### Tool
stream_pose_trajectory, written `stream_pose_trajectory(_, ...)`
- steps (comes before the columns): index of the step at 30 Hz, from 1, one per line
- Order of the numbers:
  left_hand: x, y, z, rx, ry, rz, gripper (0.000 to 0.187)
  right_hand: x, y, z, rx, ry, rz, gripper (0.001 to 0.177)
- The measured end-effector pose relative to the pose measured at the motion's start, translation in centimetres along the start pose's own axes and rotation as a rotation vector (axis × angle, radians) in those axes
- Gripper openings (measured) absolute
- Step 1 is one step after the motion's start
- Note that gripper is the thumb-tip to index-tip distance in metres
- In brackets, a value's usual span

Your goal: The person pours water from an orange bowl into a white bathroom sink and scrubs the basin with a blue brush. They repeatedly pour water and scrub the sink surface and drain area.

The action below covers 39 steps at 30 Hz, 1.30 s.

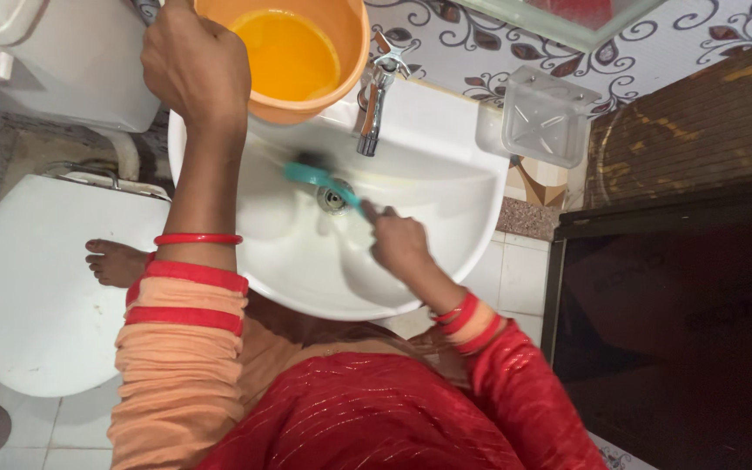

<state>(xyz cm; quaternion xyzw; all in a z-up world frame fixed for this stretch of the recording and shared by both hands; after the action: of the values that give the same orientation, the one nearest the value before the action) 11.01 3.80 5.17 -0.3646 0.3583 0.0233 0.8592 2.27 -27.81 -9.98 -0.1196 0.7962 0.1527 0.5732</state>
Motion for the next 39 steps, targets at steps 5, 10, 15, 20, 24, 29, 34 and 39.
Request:
stream_pose_trajectory(5, 0.1, 0.2, 0.0, 0.002, -0.023, -0.002, 0.004, -3.8, -9.0, -4.5, 0.196, 0.127, -0.113, 0.069)
stream_pose_trajectory(10, 0.7, 0.6, -0.2, -0.013, 0.019, -0.022, 0.004, -5.0, -12.3, -7.5, 0.358, 0.156, -0.100, 0.065)
stream_pose_trajectory(15, -0.3, 0.1, 0.3, 0.056, -0.147, 0.034, 0.007, -2.7, -7.7, -4.9, 0.187, 0.077, -0.010, 0.060)
stream_pose_trajectory(20, 0.7, 0.0, 0.8, 0.010, -0.057, 0.087, 0.010, -2.3, -5.9, -6.2, 0.079, 0.099, 0.041, 0.057)
stream_pose_trajectory(24, 1.0, -0.1, 0.6, 0.009, -0.010, 0.096, 0.007, -1.2, -3.8, -8.0, 0.004, 0.212, 0.136, 0.059)
stream_pose_trajectory(29, 0.3, -0.7, 0.7, -0.004, 0.000, 0.116, 0.030, -1.1, -1.7, -6.5, -0.007, 0.177, 0.161, 0.059)
stream_pose_trajectory(34, -0.4, -1.1, 0.8, -0.010, -0.019, 0.075, 0.042, -1.7, -1.5, -5.8, -0.071, 0.170, 0.151, 0.059)
stream_pose_trajectory(39, 0.1, -0.8, 0.7, -0.045, 0.044, 0.080, 0.040, -1.2, -1.8, -6.4, -0.026, 0.199, 0.195, 0.058)
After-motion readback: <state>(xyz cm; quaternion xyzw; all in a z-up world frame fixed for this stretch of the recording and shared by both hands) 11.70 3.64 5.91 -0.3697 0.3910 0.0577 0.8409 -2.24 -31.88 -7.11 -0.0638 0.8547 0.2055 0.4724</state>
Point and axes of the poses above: each hand's wrist, its own z-axis towards the middle knuckle, its own x-axis out of the palm, y = z × x, the point moved 9 cm from there along z, towards the middle knuckle
